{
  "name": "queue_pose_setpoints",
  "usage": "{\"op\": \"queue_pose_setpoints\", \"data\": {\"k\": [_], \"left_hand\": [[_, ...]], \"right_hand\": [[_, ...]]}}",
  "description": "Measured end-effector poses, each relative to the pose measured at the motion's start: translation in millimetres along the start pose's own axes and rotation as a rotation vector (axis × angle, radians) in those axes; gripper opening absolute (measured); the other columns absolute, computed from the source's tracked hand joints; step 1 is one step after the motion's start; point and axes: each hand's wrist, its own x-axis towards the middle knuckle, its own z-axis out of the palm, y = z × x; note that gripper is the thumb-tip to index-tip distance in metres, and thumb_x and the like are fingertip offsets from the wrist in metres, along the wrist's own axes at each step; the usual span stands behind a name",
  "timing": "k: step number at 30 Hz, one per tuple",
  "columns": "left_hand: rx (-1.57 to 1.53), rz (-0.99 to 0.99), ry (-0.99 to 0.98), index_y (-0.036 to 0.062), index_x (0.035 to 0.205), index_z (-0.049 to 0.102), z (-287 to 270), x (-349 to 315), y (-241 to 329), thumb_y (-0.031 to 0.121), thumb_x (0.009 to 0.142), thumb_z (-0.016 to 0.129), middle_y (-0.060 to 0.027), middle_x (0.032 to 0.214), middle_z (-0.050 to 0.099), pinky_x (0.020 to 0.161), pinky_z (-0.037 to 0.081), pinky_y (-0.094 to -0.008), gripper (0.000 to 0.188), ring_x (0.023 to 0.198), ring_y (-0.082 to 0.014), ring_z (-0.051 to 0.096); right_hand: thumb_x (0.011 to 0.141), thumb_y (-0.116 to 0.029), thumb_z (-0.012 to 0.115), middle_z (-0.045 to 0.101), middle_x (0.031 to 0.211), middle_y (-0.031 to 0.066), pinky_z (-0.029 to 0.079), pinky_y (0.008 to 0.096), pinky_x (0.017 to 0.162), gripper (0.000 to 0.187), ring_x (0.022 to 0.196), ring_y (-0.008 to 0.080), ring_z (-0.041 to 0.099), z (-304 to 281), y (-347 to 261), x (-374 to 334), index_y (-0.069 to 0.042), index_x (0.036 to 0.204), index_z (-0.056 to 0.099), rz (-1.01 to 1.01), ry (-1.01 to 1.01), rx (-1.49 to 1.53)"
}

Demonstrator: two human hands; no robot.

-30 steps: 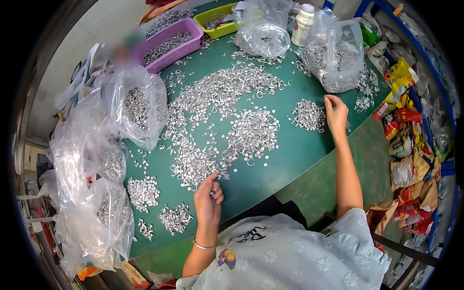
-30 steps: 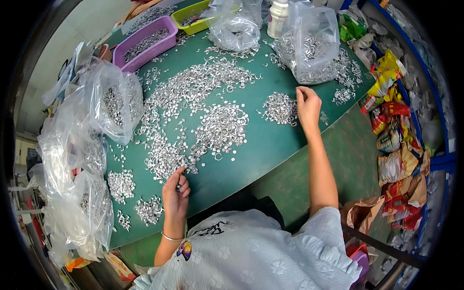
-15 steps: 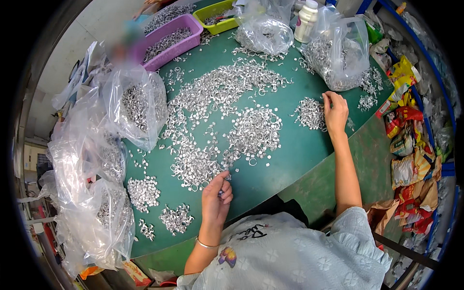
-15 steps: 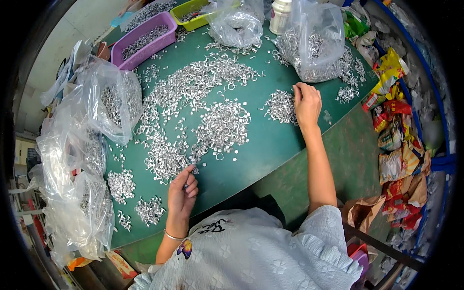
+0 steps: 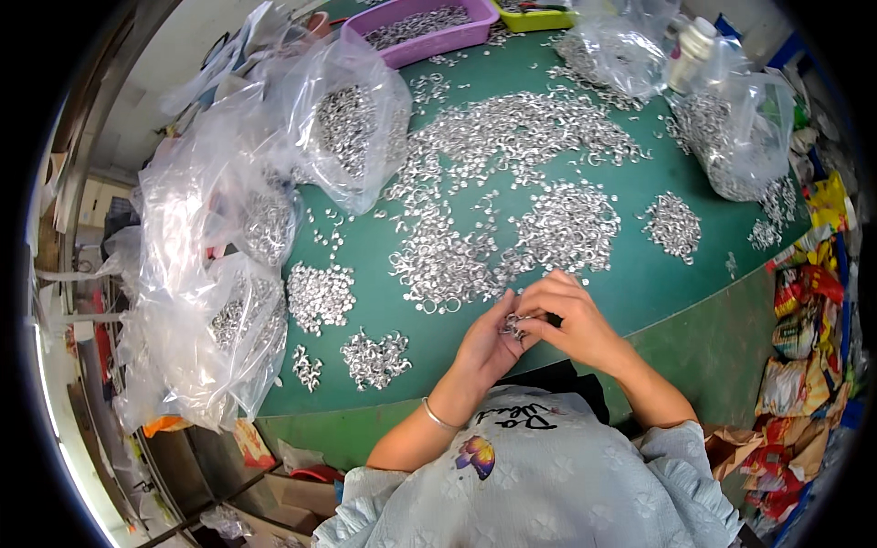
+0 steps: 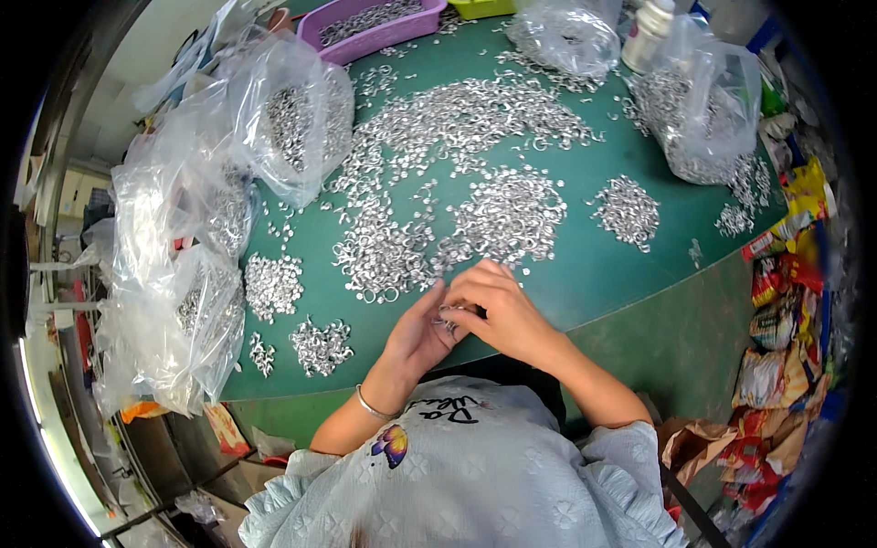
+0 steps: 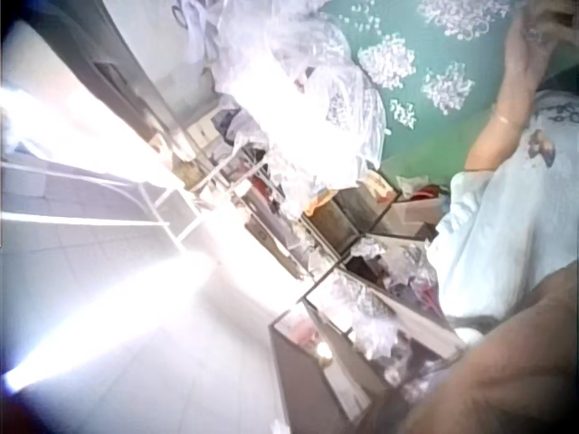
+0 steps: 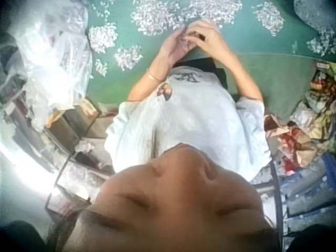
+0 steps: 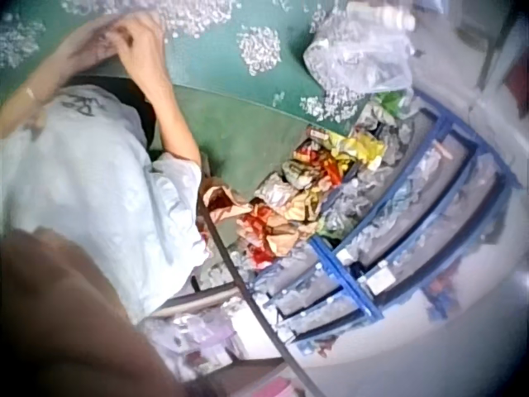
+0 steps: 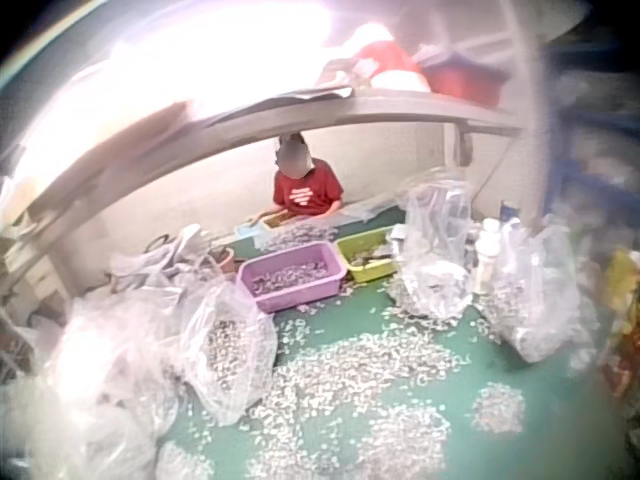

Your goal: The person sorts through a large pile of small silver-colored decorative parts by hand on a green surface, picking up and separating individual pieces to form smaller groups.

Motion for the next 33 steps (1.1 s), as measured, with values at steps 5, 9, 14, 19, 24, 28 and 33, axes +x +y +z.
{"op": "queue_pose_setpoints", "data": {"k": [5,9,14,19,24,28,33], "left_hand": [[0.110,0.099,-0.062,0.0005,0.102,0.056,-32.1,-23.3,23.4,0.022,0.095,0.048,0.0044,0.065,0.036,0.039,0.022,-0.0158,0.024,0.052,-0.0045,0.031],[-0.051,0.185,-0.068,0.0017,0.106,0.056,-55.6,-27.5,35.2,0.022,0.096,0.045,0.0038,0.063,0.034,0.039,0.023,-0.0171,0.025,0.051,-0.0049,0.030],[-0.248,0.193,0.045,0.0000,0.111,0.053,-53.9,-29.8,44.9,0.015,0.095,0.045,0.0027,0.067,0.036,0.042,0.026,-0.0174,0.023,0.055,-0.0054,0.032],[-0.302,0.192,0.088,-0.0018,0.112,0.052,-50.6,-30.5,53.2,0.011,0.094,0.046,0.0017,0.070,0.039,0.043,0.025,-0.0174,0.023,0.056,-0.0054,0.033],[0.164,0.299,0.045,-0.0025,0.109,0.053,-55.2,-36.7,70.1,0.014,0.095,0.046,0.0039,0.062,0.035,0.041,0.022,-0.0174,0.023,0.049,-0.0045,0.027],[0.414,0.398,0.089,-0.0011,0.108,0.056,-43.0,-20.8,81.6,0.017,0.096,0.046,0.0045,0.060,0.038,0.041,0.021,-0.0168,0.024,0.048,-0.0030,0.030],[0.768,0.547,0.080,-0.0011,0.106,0.059,-48.3,-4.3,88.2,0.013,0.095,0.046,0.0056,0.059,0.041,0.044,0.023,-0.0173,0.022,0.050,-0.0018,0.033]], "right_hand": [[0.073,-0.011,0.070,0.061,0.099,0.0075,0.040,0.0380,0.083,0.026,0.099,0.0263,0.053,14.2,29.5,29.6,-0.006,0.097,0.063,0.013,0.144,-0.176],[0.075,-0.020,0.069,0.050,0.124,0.0076,0.035,0.0436,0.095,0.043,0.119,0.0263,0.044,50.5,26.2,40.0,-0.011,0.115,0.056,-0.209,-0.146,-0.451],[0.079,-0.023,0.065,0.045,0.131,0.0065,0.031,0.0454,0.102,0.036,0.124,0.0270,0.040,41.3,48.6,36.6,-0.014,0.113,0.058,-0.213,-0.252,-0.627],[0.078,-0.016,0.065,0.050,0.124,0.0078,0.031,0.0454,0.101,0.026,0.123,0.0275,0.041,10.7,63.7,38.7,-0.012,0.103,0.061,-0.138,-0.110,-0.712],[0.073,-0.006,0.067,0.057,0.104,0.0072,0.037,0.0388,0.089,0.021,0.102,0.0270,0.051,-4.0,40.1,58.5,-0.006,0.094,0.063,0.065,0.023,-0.361],[0.073,-0.007,0.068,0.057,0.101,0.0085,0.038,0.0361,0.082,0.023,0.095,0.0257,0.051,22.3,52.4,91.9,-0.005,0.095,0.063,0.020,0.050,-0.437],[0.076,-0.007,0.063,0.052,0.116,0.0088,0.036,0.0394,0.089,0.029,0.106,0.0272,0.047,48.1,50.1,86.4,-0.003,0.105,0.060,-0.052,-0.047,-0.598]]}}
